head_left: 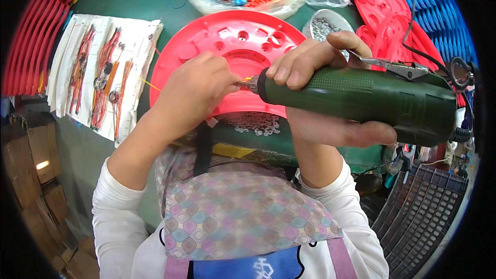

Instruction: The person assembles small plastic toys using a pink plastic tray as a jig. They place colorful plastic pieces into the tray, use a green electric screwdriver to fasten screws, and handle small metal screws and plastic components. The person repeatedly picks up pieces, aligns them, and secures them with the screwdriver.

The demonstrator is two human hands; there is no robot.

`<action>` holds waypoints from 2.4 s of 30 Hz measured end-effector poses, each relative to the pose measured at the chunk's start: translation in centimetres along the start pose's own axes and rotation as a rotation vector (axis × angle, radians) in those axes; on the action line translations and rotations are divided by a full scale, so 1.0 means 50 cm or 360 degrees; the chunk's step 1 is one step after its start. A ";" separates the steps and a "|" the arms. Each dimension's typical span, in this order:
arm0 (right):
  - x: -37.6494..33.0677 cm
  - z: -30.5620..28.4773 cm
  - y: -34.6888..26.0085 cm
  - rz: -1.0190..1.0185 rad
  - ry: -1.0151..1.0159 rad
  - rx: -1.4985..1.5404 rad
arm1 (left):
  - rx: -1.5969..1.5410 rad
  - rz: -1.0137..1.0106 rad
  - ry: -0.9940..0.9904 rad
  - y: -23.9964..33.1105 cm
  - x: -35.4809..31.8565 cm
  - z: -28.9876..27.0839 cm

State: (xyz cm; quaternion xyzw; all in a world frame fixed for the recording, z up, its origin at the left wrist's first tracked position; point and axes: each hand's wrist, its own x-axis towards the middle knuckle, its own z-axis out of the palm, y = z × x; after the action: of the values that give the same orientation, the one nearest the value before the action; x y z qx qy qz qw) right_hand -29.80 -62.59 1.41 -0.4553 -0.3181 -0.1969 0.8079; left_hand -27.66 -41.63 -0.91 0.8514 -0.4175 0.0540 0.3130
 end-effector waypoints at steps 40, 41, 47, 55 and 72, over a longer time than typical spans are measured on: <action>-0.042 0.161 0.150 0.0687 -0.0069 -0.0454 | 0.0055 -0.0722 0.0377 -0.012 -0.207 -0.052; -0.042 0.160 0.150 0.0695 -0.0076 -0.0460 | 0.0053 -0.0724 0.0374 -0.012 -0.207 -0.049; -0.037 0.165 0.144 0.0667 -0.0071 -0.0391 | 0.0044 -0.0725 0.0402 -0.010 -0.207 -0.049; -0.042 0.168 0.150 0.0703 -0.0040 -0.0484 | 0.0057 -0.0726 0.0384 -0.014 -0.207 -0.048; -0.014 0.163 0.168 0.0938 -0.0181 -0.0259 | 0.0053 -0.0710 0.0364 -0.012 -0.213 -0.041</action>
State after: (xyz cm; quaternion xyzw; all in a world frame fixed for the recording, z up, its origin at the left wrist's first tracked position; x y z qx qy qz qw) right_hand -27.91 -51.26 -1.09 -0.6013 -0.2003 0.0470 0.7721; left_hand -33.73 -32.96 -3.34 0.9158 -0.1800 0.0865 0.3484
